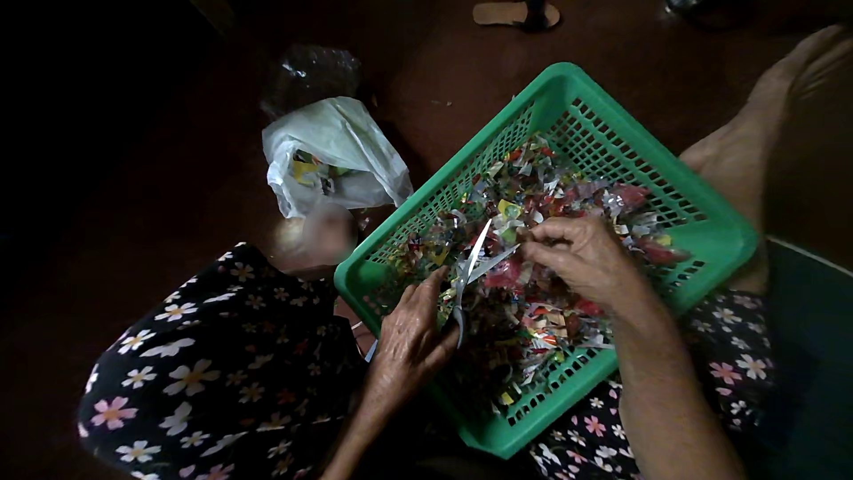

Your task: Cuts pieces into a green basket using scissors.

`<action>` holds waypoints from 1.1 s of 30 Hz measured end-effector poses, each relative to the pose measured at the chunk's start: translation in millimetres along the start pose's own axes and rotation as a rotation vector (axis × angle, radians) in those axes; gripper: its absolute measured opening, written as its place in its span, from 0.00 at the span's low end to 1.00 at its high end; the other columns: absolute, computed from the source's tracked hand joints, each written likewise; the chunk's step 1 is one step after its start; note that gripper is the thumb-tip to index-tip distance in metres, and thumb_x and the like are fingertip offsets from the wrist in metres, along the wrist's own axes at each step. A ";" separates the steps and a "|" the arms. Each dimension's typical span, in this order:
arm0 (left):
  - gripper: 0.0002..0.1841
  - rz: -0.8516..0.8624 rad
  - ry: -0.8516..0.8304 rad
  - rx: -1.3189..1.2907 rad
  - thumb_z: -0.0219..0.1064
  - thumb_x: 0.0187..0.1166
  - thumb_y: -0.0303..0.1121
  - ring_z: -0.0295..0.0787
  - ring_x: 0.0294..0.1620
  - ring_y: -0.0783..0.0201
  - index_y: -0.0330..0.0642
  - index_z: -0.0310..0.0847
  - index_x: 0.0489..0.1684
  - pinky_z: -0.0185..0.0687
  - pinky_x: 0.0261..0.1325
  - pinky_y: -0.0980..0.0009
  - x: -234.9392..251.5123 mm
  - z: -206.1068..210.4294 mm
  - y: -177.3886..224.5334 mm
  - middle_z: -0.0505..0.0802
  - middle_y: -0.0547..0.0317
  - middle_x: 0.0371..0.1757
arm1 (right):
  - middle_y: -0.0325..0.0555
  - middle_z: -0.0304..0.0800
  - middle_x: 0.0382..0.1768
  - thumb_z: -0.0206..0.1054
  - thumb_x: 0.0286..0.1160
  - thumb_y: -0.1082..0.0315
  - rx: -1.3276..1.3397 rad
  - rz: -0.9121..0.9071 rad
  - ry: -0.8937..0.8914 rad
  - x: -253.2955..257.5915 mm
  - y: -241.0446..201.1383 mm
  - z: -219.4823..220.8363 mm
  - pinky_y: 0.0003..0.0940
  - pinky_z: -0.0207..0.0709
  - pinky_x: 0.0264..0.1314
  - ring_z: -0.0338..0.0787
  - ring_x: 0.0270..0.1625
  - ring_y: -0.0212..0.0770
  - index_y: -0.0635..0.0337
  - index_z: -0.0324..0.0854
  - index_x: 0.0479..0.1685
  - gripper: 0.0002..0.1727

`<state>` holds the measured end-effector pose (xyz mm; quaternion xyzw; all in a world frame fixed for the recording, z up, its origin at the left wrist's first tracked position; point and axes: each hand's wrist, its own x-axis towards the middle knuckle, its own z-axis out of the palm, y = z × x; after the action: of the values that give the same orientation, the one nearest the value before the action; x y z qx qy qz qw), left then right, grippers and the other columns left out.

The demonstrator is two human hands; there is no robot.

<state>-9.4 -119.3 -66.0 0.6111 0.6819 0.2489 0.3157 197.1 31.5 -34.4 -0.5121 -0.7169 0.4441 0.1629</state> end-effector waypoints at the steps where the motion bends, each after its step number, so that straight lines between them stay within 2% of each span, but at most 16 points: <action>1: 0.32 -0.003 -0.004 0.002 0.67 0.77 0.41 0.90 0.56 0.50 0.36 0.71 0.81 0.87 0.53 0.51 -0.2 -0.9 0.2 0.91 0.45 0.60 | 0.38 0.87 0.25 0.72 0.75 0.71 0.002 -0.004 0.026 0.4 1.3 -2.6 0.27 0.76 0.24 0.80 0.21 0.28 0.58 0.89 0.30 0.06; 4: 0.33 -0.009 -0.036 0.005 0.68 0.76 0.40 0.90 0.58 0.49 0.34 0.71 0.81 0.86 0.56 0.50 1.1 0.9 2.8 0.91 0.44 0.61 | 0.36 0.84 0.20 0.72 0.74 0.70 -0.002 -0.014 0.065 1.6 3.1 -4.1 0.24 0.70 0.22 0.77 0.18 0.26 0.56 0.88 0.26 0.08; 7: 0.29 0.000 -0.012 -0.024 0.66 0.78 0.34 0.91 0.55 0.50 0.35 0.73 0.80 0.87 0.55 0.53 4.3 8.0 6.2 0.92 0.46 0.59 | 0.35 0.80 0.18 0.70 0.73 0.72 -0.019 -0.022 0.014 0.8 -0.7 0.4 0.24 0.67 0.22 0.74 0.18 0.26 0.56 0.86 0.23 0.09; 9: 0.23 0.032 0.080 -0.025 0.66 0.77 0.30 0.94 0.44 0.53 0.35 0.80 0.72 0.89 0.47 0.55 5.8 13.6 4.1 0.95 0.47 0.48 | 0.34 0.80 0.16 0.71 0.72 0.70 -0.023 -0.015 0.000 1.0 -0.4 1.2 0.24 0.66 0.19 0.73 0.16 0.26 0.53 0.86 0.21 0.11; 11: 0.19 0.054 0.121 -0.045 0.66 0.76 0.30 0.92 0.33 0.59 0.37 0.85 0.65 0.87 0.38 0.59 6.2 14.6 1.3 0.95 0.52 0.36 | 0.33 0.76 0.14 0.71 0.74 0.70 -0.025 -0.008 0.003 1.8 1.0 0.1 0.23 0.64 0.17 0.71 0.15 0.26 0.53 0.80 0.17 0.15; 13: 0.18 0.059 0.108 -0.085 0.66 0.76 0.31 0.90 0.30 0.62 0.37 0.86 0.62 0.86 0.36 0.63 6.2 12.6 1.3 0.94 0.54 0.34 | 0.35 0.77 0.15 0.71 0.74 0.70 -0.034 0.004 0.009 2.2 1.3 -2.1 0.24 0.66 0.19 0.73 0.16 0.27 0.54 0.81 0.17 0.15; 15: 0.18 0.050 0.059 -0.102 0.64 0.77 0.32 0.91 0.32 0.63 0.38 0.86 0.63 0.87 0.38 0.63 6.0 10.7 0.2 0.94 0.54 0.36 | 0.34 0.80 0.17 0.72 0.73 0.68 -0.034 0.000 0.006 2.5 3.0 -2.9 0.25 0.70 0.21 0.76 0.18 0.27 0.52 0.83 0.18 0.14; 16: 0.19 0.037 0.012 -0.088 0.64 0.79 0.33 0.92 0.36 0.60 0.38 0.84 0.66 0.88 0.41 0.60 5.7 9.0 -0.3 0.95 0.52 0.40 | 0.34 0.80 0.17 0.73 0.73 0.68 -0.032 0.000 -0.004 2.0 2.8 -2.9 0.25 0.69 0.21 0.76 0.18 0.27 0.53 0.84 0.18 0.13; 18: 0.25 -0.003 -0.105 -0.032 0.62 0.82 0.37 0.92 0.51 0.51 0.36 0.75 0.77 0.87 0.54 0.52 4.0 5.2 1.3 0.93 0.46 0.54 | 0.35 0.81 0.18 0.73 0.74 0.69 -0.043 0.004 -0.016 0.9 1.8 -2.7 0.26 0.68 0.22 0.75 0.19 0.27 0.53 0.85 0.20 0.12; 19: 0.29 0.000 -0.114 0.000 0.63 0.81 0.38 0.91 0.56 0.47 0.35 0.72 0.81 0.86 0.57 0.49 3.9 6.3 1.9 0.91 0.42 0.59 | 0.35 0.82 0.19 0.73 0.75 0.69 -0.054 0.009 -0.031 0.4 1.0 -3.0 0.27 0.69 0.23 0.76 0.20 0.28 0.53 0.86 0.21 0.12; 21: 0.31 0.019 -0.081 0.040 0.64 0.80 0.37 0.90 0.59 0.45 0.33 0.70 0.83 0.86 0.56 0.49 6.0 10.6 2.8 0.91 0.40 0.61 | 0.36 0.82 0.20 0.73 0.73 0.70 -0.082 0.001 -0.051 0.2 0.5 -0.8 0.29 0.70 0.25 0.77 0.21 0.29 0.54 0.85 0.21 0.11; 24: 0.26 0.047 -0.022 0.009 0.63 0.80 0.32 0.93 0.51 0.50 0.34 0.75 0.78 0.88 0.53 0.53 10.9 15.6 2.9 0.94 0.44 0.54 | 0.37 0.85 0.21 0.74 0.70 0.69 -0.106 -0.017 -0.068 0.8 2.5 3.9 0.33 0.73 0.29 0.80 0.23 0.30 0.54 0.89 0.24 0.08; 26: 0.22 0.077 0.031 -0.061 0.64 0.79 0.32 0.94 0.41 0.56 0.34 0.81 0.71 0.89 0.46 0.57 11.4 18.6 0.1 0.95 0.49 0.44 | 0.35 0.80 0.17 0.74 0.72 0.68 -0.114 0.002 -0.061 1.4 2.7 2.8 0.30 0.68 0.24 0.75 0.19 0.28 0.53 0.85 0.19 0.12; 29: 0.18 0.101 0.057 -0.138 0.66 0.76 0.31 0.91 0.30 0.61 0.35 0.85 0.63 0.87 0.36 0.61 9.3 20.9 1.3 0.94 0.53 0.34 | 0.36 0.78 0.17 0.72 0.75 0.70 -0.118 0.020 -0.060 1.6 0.2 -2.5 0.29 0.68 0.25 0.74 0.19 0.29 0.55 0.84 0.20 0.13; 31: 0.17 0.089 0.030 -0.140 0.66 0.76 0.32 0.90 0.28 0.62 0.36 0.87 0.61 0.86 0.34 0.62 9.1 20.7 2.8 0.94 0.54 0.32 | 0.37 0.79 0.18 0.73 0.74 0.70 -0.129 0.010 -0.058 1.0 0.2 -2.7 0.31 0.69 0.26 0.75 0.21 0.30 0.55 0.84 0.19 0.13; 33: 0.18 0.055 -0.060 -0.097 0.64 0.80 0.34 0.92 0.33 0.57 0.39 0.85 0.64 0.86 0.38 0.56 9.0 16.6 4.1 0.94 0.52 0.35 | 0.37 0.80 0.18 0.73 0.73 0.70 -0.146 -0.004 -0.063 1.1 1.6 -1.0 0.34 0.69 0.28 0.76 0.23 0.31 0.54 0.84 0.18 0.13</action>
<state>5.0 -110.6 -75.3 0.6207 0.6423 0.2718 0.3582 198.3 33.0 -35.4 -0.5069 -0.7532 0.4062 0.1032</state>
